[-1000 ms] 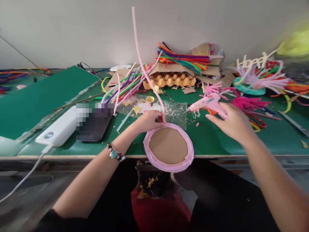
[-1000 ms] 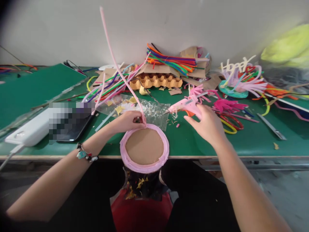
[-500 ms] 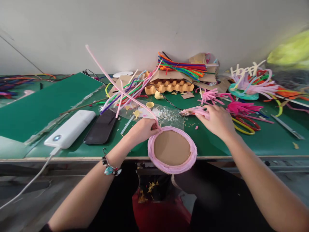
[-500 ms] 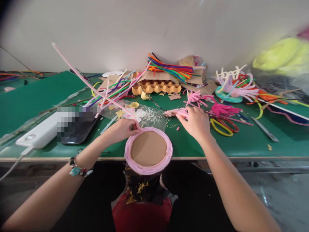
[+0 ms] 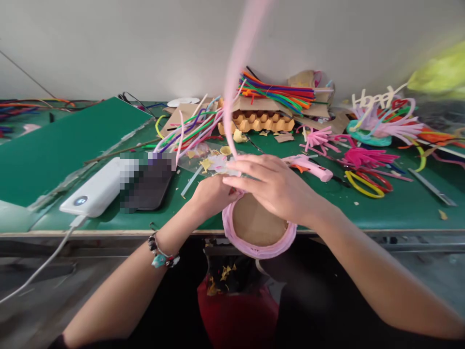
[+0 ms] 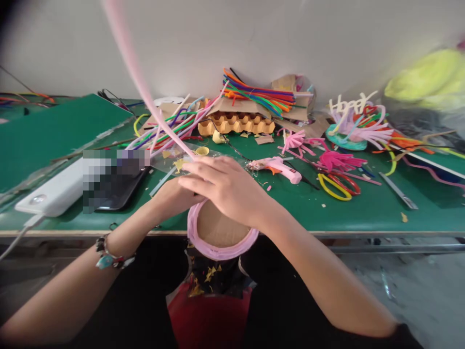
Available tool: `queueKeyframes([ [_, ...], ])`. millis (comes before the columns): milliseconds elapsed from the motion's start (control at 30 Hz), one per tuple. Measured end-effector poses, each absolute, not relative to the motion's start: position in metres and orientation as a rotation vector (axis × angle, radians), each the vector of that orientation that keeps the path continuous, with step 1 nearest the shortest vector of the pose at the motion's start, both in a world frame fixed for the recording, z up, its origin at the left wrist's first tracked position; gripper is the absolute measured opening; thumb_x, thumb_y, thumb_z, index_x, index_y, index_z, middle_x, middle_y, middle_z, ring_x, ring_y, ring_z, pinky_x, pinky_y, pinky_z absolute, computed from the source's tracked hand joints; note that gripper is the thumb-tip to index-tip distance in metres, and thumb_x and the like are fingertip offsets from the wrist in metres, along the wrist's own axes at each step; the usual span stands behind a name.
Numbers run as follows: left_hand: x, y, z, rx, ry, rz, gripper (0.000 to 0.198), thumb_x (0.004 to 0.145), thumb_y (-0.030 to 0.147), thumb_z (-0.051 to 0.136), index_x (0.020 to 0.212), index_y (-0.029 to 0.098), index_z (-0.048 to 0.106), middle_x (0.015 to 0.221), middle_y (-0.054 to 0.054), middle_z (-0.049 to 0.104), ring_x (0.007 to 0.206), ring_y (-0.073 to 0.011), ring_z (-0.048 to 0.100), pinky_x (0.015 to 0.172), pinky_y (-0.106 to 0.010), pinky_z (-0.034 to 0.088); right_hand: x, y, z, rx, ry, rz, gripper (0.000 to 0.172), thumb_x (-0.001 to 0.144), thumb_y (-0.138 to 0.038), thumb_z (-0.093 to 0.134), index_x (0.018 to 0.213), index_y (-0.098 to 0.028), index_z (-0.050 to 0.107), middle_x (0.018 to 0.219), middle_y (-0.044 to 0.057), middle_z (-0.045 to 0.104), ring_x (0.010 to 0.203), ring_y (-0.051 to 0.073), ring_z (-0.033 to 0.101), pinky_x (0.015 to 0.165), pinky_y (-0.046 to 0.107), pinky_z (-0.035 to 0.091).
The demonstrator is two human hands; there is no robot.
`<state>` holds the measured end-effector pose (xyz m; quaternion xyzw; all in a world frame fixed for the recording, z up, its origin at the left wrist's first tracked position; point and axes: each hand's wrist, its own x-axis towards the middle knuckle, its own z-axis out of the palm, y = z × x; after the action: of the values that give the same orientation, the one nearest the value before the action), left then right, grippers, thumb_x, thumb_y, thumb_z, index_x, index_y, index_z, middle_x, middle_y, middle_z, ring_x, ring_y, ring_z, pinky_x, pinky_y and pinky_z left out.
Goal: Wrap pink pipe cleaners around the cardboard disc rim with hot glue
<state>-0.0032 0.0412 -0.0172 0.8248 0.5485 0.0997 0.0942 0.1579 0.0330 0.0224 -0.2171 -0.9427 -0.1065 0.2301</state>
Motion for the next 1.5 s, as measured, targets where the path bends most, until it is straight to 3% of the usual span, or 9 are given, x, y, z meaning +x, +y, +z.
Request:
queueKeyframes([
  [133, -0.007, 0.043, -0.019, 2.389, 1.567, 0.212, 0.018, 0.078, 0.029, 0.048, 0.082, 0.016, 0.060, 0.080, -0.005, 0.064, 0.071, -0.0177, 0.059, 0.060, -0.027, 0.043, 0.157, 0.047, 0.017, -0.785, -2.604, -0.661, 0.035, 0.087, -0.008, 0.036, 0.112, -0.025, 0.054, 0.134, 0.002, 0.044, 0.125, 0.022, 0.033, 0.098, 0.052, 0.022],
  [333, -0.009, 0.041, -0.023, 2.346, 1.596, 0.273, 0.022, 0.079, 0.032, 0.047, 0.087, 0.014, 0.059, 0.084, -0.009, 0.063, 0.074, -0.0200, 0.059, 0.058, -0.028, 0.041, 0.145, 0.048, 0.023, -0.634, -2.707, -0.836, 0.033, 0.088, -0.010, 0.033, 0.102, -0.027, 0.058, 0.138, -0.004, 0.038, 0.125, 0.019, 0.030, 0.096, 0.052, 0.022],
  [467, -0.010, 0.040, -0.023, 2.359, 1.519, 0.293, 0.018, 0.078, 0.029, 0.048, 0.083, 0.015, 0.059, 0.081, -0.007, 0.063, 0.071, -0.0179, 0.057, 0.059, -0.027, 0.040, 0.145, 0.049, 0.019, -0.705, -2.724, -0.833, 0.027, 0.087, -0.011, 0.036, 0.089, -0.023, 0.061, 0.128, -0.001, 0.049, 0.116, 0.019, 0.036, 0.092, 0.047, 0.024],
  [567, -0.012, 0.039, -0.021, 2.326, 1.480, 0.323, 0.014, 0.077, 0.025, 0.049, 0.083, 0.016, 0.058, 0.078, -0.004, 0.063, 0.068, -0.0150, 0.056, 0.057, -0.025, 0.038, 0.151, 0.051, 0.016, -0.808, -2.738, -0.832, 0.022, 0.085, -0.010, 0.041, 0.082, -0.020, 0.060, 0.102, 0.002, 0.063, 0.095, 0.018, 0.045, 0.080, 0.040, 0.027],
  [633, -0.012, 0.038, -0.021, 2.288, 1.490, 0.332, 0.014, 0.077, 0.026, 0.049, 0.082, 0.017, 0.058, 0.077, -0.002, 0.063, 0.066, -0.0137, 0.055, 0.056, -0.024, 0.036, 0.156, 0.052, 0.014, -0.871, -2.785, -0.804, 0.021, 0.085, -0.010, 0.043, 0.075, -0.020, 0.059, 0.080, 0.002, 0.063, 0.081, 0.017, 0.045, 0.071, 0.035, 0.025],
  [700, -0.012, 0.038, -0.021, 2.264, 1.505, 0.337, 0.013, 0.077, 0.027, 0.050, 0.080, 0.017, 0.058, 0.076, -0.001, 0.063, 0.065, -0.0131, 0.054, 0.055, -0.024, 0.035, 0.161, 0.052, 0.013, -0.903, -2.824, -0.763, 0.021, 0.085, -0.009, 0.043, 0.074, -0.020, 0.058, 0.072, 0.001, 0.059, 0.074, 0.016, 0.043, 0.066, 0.033, 0.022],
  [933, -0.013, 0.035, -0.022, 2.271, 1.494, 0.333, 0.012, 0.078, 0.027, 0.048, 0.081, 0.018, 0.056, 0.076, 0.000, 0.062, 0.062, -0.0109, 0.052, 0.054, -0.022, 0.034, 0.184, 0.047, 0.005, -0.791, -2.805, -0.601, 0.023, 0.089, -0.013, 0.039, 0.094, -0.021, 0.059, 0.068, -0.002, 0.057, 0.069, 0.013, 0.046, 0.067, 0.030, 0.022],
  [1267, -0.011, 0.034, -0.021, 2.245, 1.493, 0.319, 0.010, 0.076, 0.025, 0.051, 0.079, 0.018, 0.057, 0.075, 0.000, 0.062, 0.059, -0.0102, 0.051, 0.053, -0.022, 0.034, 0.192, 0.046, -0.006, -0.762, -2.686, -0.705, 0.021, 0.087, -0.016, 0.043, 0.082, -0.023, 0.063, 0.069, -0.001, 0.059, 0.071, 0.014, 0.044, 0.067, 0.031, 0.020],
  [1500, -0.009, 0.039, -0.022, 2.284, 1.393, 0.497, 0.011, 0.076, 0.024, 0.054, 0.079, 0.016, 0.061, 0.076, -0.001, 0.061, 0.061, -0.0096, 0.050, 0.059, -0.022, 0.038, 0.181, 0.046, -0.008, -0.768, -2.584, -0.739, 0.021, 0.086, -0.015, 0.045, 0.076, -0.023, 0.062, 0.067, -0.002, 0.057, 0.071, 0.015, 0.042, 0.066, 0.031, 0.017],
])
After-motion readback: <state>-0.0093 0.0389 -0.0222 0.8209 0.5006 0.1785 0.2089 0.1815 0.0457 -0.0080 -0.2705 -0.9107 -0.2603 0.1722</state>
